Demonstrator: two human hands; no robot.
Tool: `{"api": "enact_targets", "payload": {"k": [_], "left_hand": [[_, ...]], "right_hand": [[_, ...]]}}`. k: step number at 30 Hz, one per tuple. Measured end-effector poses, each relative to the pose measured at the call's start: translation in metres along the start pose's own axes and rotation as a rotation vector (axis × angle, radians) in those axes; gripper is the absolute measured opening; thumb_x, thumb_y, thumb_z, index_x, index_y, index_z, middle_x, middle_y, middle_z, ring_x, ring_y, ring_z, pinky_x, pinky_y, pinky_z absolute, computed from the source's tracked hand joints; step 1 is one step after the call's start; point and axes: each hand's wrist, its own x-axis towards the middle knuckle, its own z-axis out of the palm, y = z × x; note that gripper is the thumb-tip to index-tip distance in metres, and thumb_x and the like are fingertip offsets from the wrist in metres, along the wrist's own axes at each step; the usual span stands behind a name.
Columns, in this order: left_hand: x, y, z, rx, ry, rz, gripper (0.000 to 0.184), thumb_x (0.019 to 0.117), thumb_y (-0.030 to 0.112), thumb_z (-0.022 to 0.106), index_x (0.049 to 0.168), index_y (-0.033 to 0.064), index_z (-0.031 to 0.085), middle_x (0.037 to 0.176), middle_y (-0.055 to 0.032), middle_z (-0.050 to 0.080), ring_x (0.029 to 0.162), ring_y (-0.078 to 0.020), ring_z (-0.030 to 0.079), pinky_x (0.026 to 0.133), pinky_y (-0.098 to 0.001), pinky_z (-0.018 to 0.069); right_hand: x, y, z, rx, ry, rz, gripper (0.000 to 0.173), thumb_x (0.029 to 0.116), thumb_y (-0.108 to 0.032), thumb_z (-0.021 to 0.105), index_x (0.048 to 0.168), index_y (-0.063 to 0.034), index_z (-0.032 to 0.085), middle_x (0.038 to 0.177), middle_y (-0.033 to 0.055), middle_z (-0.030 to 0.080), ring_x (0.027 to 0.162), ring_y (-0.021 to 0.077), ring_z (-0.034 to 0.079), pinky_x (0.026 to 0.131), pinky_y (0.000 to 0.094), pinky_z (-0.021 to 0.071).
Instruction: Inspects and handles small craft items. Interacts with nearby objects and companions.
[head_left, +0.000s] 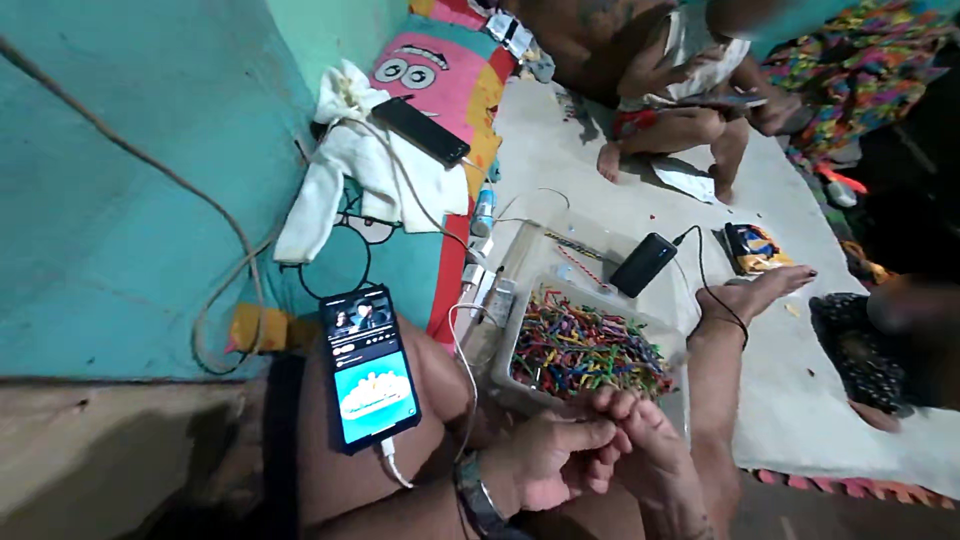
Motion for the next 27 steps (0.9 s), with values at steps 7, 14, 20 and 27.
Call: {"api": "enact_targets", "payload": {"k": [7,14,20,27], "left_hand": [[-0.002,0.0,0.002,-0.03,-0.111,-0.019,0.027,0.1071,0.014,0.041,0.092,0.015,0.064,0.074,0.0077,0.06,0.059,0.0006,0.054,0.056,-0.0139,0.048],[0.003,-0.005,-0.009,1.046,0.254,0.82,0.017,0.0973,0.008,0.064,0.091,-0.007,0.07,0.081,-0.0133,0.067,0.076,-0.013,0.064,0.072,-0.0229,0.053],[-0.006,0.004,0.0,-0.002,-0.058,0.05,0.028,0.1094,0.015,0.039,0.095,0.0116,0.063,0.076,0.0068,0.06,0.06,0.0004,0.054,0.055,-0.0138,0.0478],[0.003,-0.009,-0.011,1.08,0.244,0.803,0.018,0.0981,0.005,0.057,0.088,-0.0045,0.069,0.078,-0.0113,0.066,0.073,-0.013,0.063,0.071,-0.0226,0.0521]], "right_hand": [[0.004,0.0,0.002,0.039,0.069,-0.027,0.014,0.0941,-0.035,0.07,0.1,-0.0244,0.078,0.092,-0.0092,0.073,0.091,0.0042,0.069,0.09,0.0266,0.0565],[0.014,-0.002,0.026,-0.249,0.429,-0.068,0.01,0.0852,-0.038,0.079,0.086,-0.0289,0.074,0.081,-0.0115,0.071,0.078,0.0011,0.068,0.082,0.0229,0.059],[0.012,-0.005,0.007,-0.083,0.016,-0.023,0.02,0.099,-0.035,0.064,0.109,-0.0222,0.076,0.111,-0.004,0.074,0.106,0.0096,0.069,0.095,0.0273,0.0561],[0.014,-0.004,0.023,-0.172,0.343,0.035,0.011,0.0946,-0.03,0.07,0.089,-0.0214,0.074,0.085,-0.0051,0.073,0.078,0.0026,0.068,0.072,0.0202,0.0574]]}}
